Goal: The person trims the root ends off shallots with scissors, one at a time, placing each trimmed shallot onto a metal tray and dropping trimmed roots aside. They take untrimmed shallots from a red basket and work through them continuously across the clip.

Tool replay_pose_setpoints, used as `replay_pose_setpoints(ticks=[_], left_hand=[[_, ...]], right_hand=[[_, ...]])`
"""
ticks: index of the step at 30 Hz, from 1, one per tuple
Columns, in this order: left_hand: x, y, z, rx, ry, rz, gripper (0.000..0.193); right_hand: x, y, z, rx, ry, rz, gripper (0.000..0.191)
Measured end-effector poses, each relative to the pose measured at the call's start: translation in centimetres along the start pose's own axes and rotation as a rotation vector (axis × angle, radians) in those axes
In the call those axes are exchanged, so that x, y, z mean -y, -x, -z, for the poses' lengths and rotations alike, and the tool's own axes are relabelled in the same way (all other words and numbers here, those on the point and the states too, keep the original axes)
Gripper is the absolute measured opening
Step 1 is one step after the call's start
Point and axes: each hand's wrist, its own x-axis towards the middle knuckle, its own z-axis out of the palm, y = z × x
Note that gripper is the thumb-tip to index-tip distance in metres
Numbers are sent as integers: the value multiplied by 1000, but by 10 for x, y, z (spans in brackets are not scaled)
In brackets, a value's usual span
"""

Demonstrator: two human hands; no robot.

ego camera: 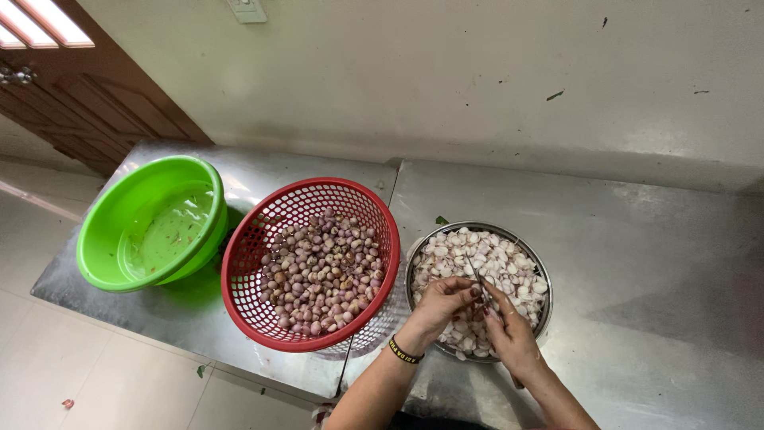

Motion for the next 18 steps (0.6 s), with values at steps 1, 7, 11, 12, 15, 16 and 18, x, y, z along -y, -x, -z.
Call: replay_pose_setpoints(ticks=[1, 7, 11, 12, 15, 16, 18], left_hand=[[-1, -1, 2, -4, 7, -28, 16], [1, -5, 9, -62, -94, -90, 14], [2, -5, 11, -40, -93, -106, 13], [1, -4, 12, -31, -94, -97, 13], [-2, -2, 13, -16, -88, -82, 14], [-4, 0, 13, -18, -79, -84, 14], [-8, 1, 14, -28, -62, -76, 15]], right_hand=[[-2, 3, 0, 12, -45, 48, 64], [-8, 14, 0, 82, -22, 91, 65], [-4, 10, -1, 75, -58, 180, 63], [-3, 9, -1, 74, -61, 179, 63], [4, 6, -2, 81, -108, 90, 59], [6, 6, -1, 104, -82, 89, 61], [8, 8, 3, 149, -29, 88, 64]])
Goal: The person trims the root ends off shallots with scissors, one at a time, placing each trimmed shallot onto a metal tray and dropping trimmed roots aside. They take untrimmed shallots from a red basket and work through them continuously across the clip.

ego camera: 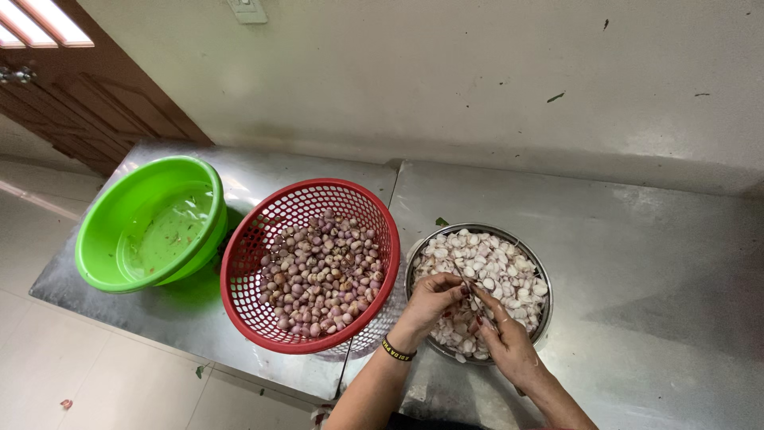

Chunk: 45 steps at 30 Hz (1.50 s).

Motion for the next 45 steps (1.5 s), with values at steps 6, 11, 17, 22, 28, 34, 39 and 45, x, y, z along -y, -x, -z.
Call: replay_pose_setpoints(ticks=[6, 11, 17, 22, 28, 34, 39, 45], left_hand=[[-2, 2, 2, 1, -76, -22, 15], [2, 2, 3, 78, -234, -36, 16], [4, -3, 0, 75, 148, 167, 18], [2, -8, -2, 19, 158, 62, 15], [3, -7, 0, -4, -156, -27, 14], [2, -2, -6, 39, -67, 14, 15], [0, 3, -7, 97, 199, 109, 21], [10, 3, -2, 163, 214, 63, 15]], right_hand=[[-1, 3, 0, 1, 79, -15, 63], [-12, -5, -1, -30, 54, -1, 59], [-1, -16, 2, -88, 29, 256, 54], [4, -3, 4, 14, 153, -164, 62], [-10, 3, 5, -60, -21, 417, 59], [-8, -5, 5, -21, -33, -22, 56], [-12, -7, 4, -52, -87, 12, 57], [-19, -13, 2, -44, -116, 35, 52]])
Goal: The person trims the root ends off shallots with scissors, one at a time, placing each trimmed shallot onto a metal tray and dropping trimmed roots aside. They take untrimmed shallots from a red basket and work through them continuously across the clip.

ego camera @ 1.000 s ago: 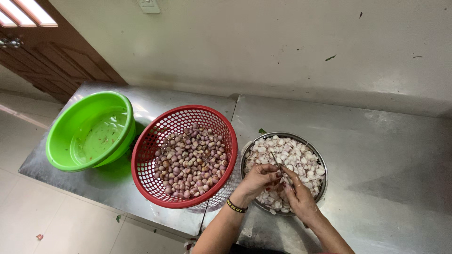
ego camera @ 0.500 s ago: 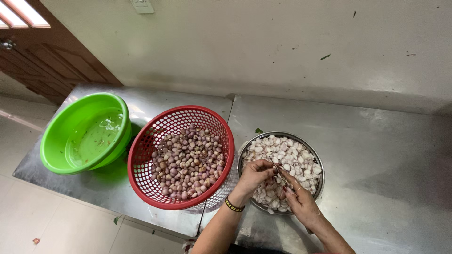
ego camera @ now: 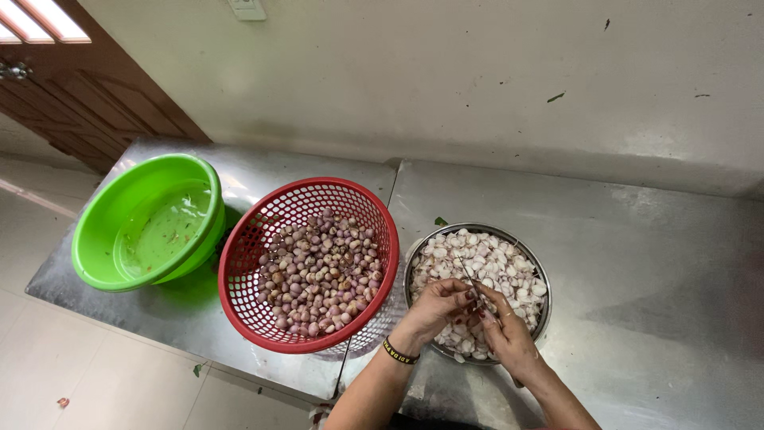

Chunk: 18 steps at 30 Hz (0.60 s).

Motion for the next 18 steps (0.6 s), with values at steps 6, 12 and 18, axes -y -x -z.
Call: replay_pose_setpoints(ticks=[6, 12, 18], left_hand=[[0, -6, 0, -127, 14, -13, 16], [-12, -4, -3, -152, -248, -109, 19], [-18, 2, -8, -120, -345, -149, 17]], right_hand=[[0, -3, 0, 7, 18, -33, 56], [4, 14, 5, 88, -162, -1, 63], [9, 19, 8, 111, -107, -44, 61]])
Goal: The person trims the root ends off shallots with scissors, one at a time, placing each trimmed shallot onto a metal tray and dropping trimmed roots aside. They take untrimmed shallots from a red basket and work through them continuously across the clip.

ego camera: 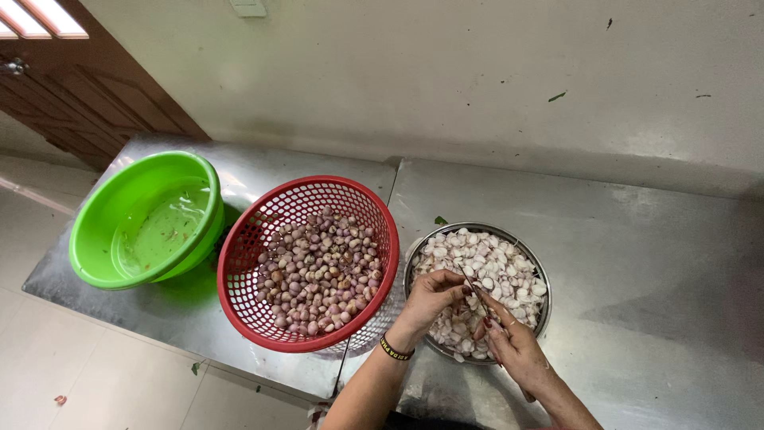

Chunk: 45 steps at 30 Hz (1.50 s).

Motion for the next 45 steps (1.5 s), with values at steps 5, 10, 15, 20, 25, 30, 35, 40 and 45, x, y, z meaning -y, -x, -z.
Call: replay_pose_setpoints(ticks=[5, 10, 15, 20, 25, 30, 35, 40, 45], left_hand=[[4, 3, -2, 55, 81, 38, 16], [16, 4, -2, 128, 203, 138, 15], [21, -4, -4, 31, 299, 129, 15], [14, -10, -3, -77, 210, 134, 16], [12, -9, -2, -7, 133, 44, 13], [14, -5, -3, 53, 120, 102, 13], [20, -5, -9, 58, 270, 144, 11], [14, -9, -8, -17, 324, 98, 12], [8, -7, -11, 26, 303, 118, 16]], right_hand=[[-8, -3, -1, -18, -44, 25, 66], [-17, -17, -1, -44, 70, 50, 61], [-24, -31, -4, -68, -21, 49, 55], [-28, -23, 0, -3, -119, 88, 56], [-31, -21, 3, -1, -147, -8, 56], [-52, -31, 4, -18, -101, -7, 57], [-60, -43, 4, -79, 14, 7, 59], [-41, -30, 5, -24, -243, 12, 50], [-30, -22, 7, -23, -260, 33, 36]])
